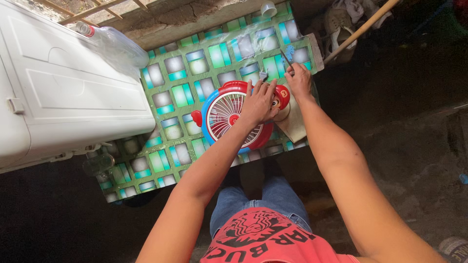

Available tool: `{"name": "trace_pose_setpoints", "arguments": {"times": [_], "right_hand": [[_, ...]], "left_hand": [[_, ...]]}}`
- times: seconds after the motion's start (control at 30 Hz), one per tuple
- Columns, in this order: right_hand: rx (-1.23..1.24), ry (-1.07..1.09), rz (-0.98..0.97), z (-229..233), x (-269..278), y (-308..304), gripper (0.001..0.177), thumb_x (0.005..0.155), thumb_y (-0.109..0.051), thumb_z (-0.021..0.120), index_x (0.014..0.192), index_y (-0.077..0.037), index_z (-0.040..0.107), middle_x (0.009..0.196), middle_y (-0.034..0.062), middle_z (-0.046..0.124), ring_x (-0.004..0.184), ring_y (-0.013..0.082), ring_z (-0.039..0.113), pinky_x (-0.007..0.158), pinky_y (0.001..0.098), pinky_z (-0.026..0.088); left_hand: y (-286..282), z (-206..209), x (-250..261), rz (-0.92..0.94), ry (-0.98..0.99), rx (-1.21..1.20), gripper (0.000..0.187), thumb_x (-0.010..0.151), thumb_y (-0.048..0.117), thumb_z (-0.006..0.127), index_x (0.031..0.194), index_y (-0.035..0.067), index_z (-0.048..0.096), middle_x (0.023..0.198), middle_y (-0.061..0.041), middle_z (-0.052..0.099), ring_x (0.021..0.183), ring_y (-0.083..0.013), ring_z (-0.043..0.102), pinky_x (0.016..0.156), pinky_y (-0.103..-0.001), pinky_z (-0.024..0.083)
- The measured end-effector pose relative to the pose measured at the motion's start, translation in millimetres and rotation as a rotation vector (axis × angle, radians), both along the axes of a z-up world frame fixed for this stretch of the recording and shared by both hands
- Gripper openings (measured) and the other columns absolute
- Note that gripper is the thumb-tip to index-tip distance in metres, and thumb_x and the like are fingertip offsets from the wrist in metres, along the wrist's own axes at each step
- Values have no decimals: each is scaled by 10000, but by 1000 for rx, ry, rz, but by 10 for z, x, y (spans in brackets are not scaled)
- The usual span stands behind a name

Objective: The person uses a screwdriver to remove screws from the front grille of a red Mario-themed fan. They then detach the grille to expose the fan blades and motor.

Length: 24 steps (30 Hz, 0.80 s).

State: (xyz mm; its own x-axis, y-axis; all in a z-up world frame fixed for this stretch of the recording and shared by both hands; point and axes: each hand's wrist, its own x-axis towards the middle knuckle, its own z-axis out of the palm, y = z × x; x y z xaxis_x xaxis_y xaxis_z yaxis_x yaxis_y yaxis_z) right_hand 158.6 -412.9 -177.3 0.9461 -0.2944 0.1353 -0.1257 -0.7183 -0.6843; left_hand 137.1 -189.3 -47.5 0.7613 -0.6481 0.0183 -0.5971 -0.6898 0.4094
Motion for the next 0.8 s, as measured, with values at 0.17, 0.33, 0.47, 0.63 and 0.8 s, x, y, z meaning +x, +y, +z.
{"name": "trace_pose_setpoints", "arguments": {"times": [0.17,0.33,0.47,0.63,0.8], "right_hand": [[3,7,3,-103,4,-31,234,806,-77,830,983,-41,681,912,138,681,841,306,692,770,441,540],[-27,41,-7,-199,50,-69,221,796,-78,827,970,-51,692,876,119,690,839,305,688,775,442,544],[10,84,-30,-183,50,-49,213,807,-82,818,974,-54,689,870,112,694,830,294,690,761,436,546],[87,95,-74,95,25,3,214,811,-76,772,1006,-64,683,852,100,712,788,262,705,740,409,549],[294,103,-76,547,-264,52,138,954,-206,712,1011,-80,705,863,95,741,804,214,723,759,368,554]], "left_hand": [[48,64,-62,7,7,5,957,765,444,776,1522,31,360,1445,-170,509,1459,-370,370,1232,-592,201],[190,206,-154,7,-13,-29,938,790,449,776,1528,30,376,1499,-175,474,1488,-368,334,1249,-561,193],[325,296,-239,25,-33,-29,887,816,455,762,1512,31,411,1514,-180,463,1501,-369,323,1254,-564,182],[496,422,-368,94,-56,-40,823,846,437,749,1488,14,453,1529,-212,444,1511,-388,300,1250,-588,169],[988,580,-596,258,-55,-87,700,906,380,746,1489,83,498,1584,-204,409,1544,-392,291,1275,-587,189]]}}
